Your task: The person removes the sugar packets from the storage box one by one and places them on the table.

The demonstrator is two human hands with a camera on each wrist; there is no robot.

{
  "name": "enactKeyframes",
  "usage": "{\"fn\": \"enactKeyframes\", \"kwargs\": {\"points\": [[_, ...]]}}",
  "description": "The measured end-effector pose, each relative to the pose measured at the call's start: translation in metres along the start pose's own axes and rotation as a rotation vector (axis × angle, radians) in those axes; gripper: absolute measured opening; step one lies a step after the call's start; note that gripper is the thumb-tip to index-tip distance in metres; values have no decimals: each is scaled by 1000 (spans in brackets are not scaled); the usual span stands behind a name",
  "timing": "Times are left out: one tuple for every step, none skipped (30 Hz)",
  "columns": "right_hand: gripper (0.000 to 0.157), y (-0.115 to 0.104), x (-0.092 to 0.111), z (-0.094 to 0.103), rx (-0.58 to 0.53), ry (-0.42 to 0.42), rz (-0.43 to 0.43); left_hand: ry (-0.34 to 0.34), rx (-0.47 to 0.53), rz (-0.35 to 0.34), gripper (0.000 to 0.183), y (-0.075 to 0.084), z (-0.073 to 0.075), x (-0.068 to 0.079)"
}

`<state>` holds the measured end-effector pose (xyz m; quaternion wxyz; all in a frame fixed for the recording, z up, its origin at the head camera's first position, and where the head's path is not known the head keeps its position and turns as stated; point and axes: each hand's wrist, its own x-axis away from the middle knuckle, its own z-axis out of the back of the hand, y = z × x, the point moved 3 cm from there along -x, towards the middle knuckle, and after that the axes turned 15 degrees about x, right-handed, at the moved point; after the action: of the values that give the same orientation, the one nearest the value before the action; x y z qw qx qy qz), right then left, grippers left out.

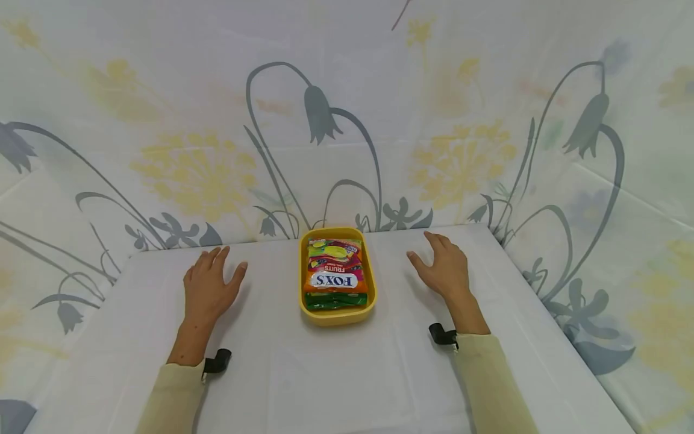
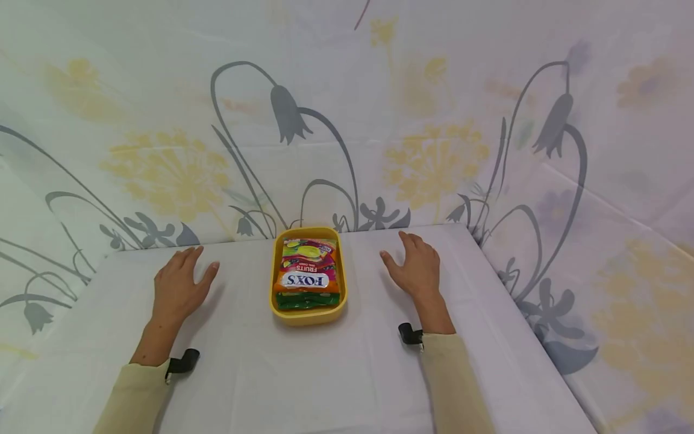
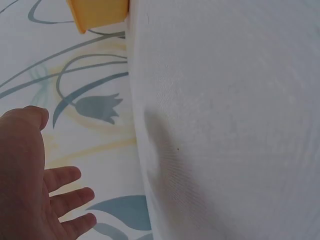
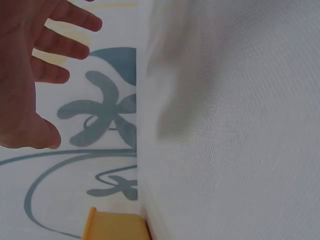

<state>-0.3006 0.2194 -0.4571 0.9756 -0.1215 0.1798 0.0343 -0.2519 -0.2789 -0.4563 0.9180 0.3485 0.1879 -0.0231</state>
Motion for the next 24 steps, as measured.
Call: {"fn": "enactKeyframes", "kwargs": {"points": [[69, -1, 0, 0, -4, 1, 1, 5, 6, -5, 66, 0, -1, 0], [69, -2, 0, 1, -10, 0, 2, 9, 13, -7, 65, 0, -1, 0], [68, -3, 0, 1, -18, 2, 4, 14, 20, -11, 65, 1, -2, 0], [67, -4, 0, 2, -27, 0, 4, 20, 27, -15, 64, 1, -2, 0], [67, -4, 0, 2, -35, -2, 4, 23, 33, -18, 63, 2, -3, 0], [66, -5, 1, 2, -42, -4, 3, 26, 38, -19, 63, 2, -3, 0], [66, -6, 1, 2, -52, -6, 3, 28, 40, -20, 62, 3, -3, 0], [66, -6, 1, 2, -62, -9, 3, 29, 41, -20, 62, 3, -3, 0], [65, -7, 1, 2, -70, -11, 2, 33, 41, -22, 61, 4, -4, 0], [65, -8, 1, 2, -76, -16, 1, 35, 41, -22, 61, 5, -4, 0], [65, -9, 1, 3, -83, -20, -1, 37, 39, -23, 60, 5, -4, 0], [65, -10, 1, 3, -91, -24, -2, 40, 39, -25, 60, 6, -4, 0], [65, -11, 1, 4, -97, -28, -6, 42, 40, -27, 60, 6, -5, 0], [65, -12, 1, 5, -101, -32, -9, 43, 42, -28, 59, 7, -6, 0], [64, -13, 2, 5, -102, -33, -9, 42, 42, -30, 59, 7, -6, 0], [64, -14, 2, 6, -104, -36, -10, 40, 43, -31, 58, 8, -7, 0], [63, -14, 2, 7, -107, -38, -11, 37, 46, -32, 58, 8, -8, 0], [63, -16, 2, 8, -109, -38, -10, 33, 50, -30, 58, 9, -8, 0], [62, -17, 2, 9, -111, -38, -8, 30, 53, -28, 58, 9, -9, 0], [62, -18, 2, 10, -114, -40, -6, 27, 56, -24, 58, 10, -10, 0], [62, -19, 2, 10, -117, -43, -6, 23, 61, -21, 58, 10, -11, -1], [61, -20, 2, 11, -122, -47, -6, 19, 69, -16, 58, 11, -12, -1], [61, -21, 2, 11, -124, -51, -4, 13, 76, -9, 58, 11, -13, -1], [60, -22, 2, 11, -126, -55, -3, 6, 83, -2, 58, 12, -14, -1]]}}
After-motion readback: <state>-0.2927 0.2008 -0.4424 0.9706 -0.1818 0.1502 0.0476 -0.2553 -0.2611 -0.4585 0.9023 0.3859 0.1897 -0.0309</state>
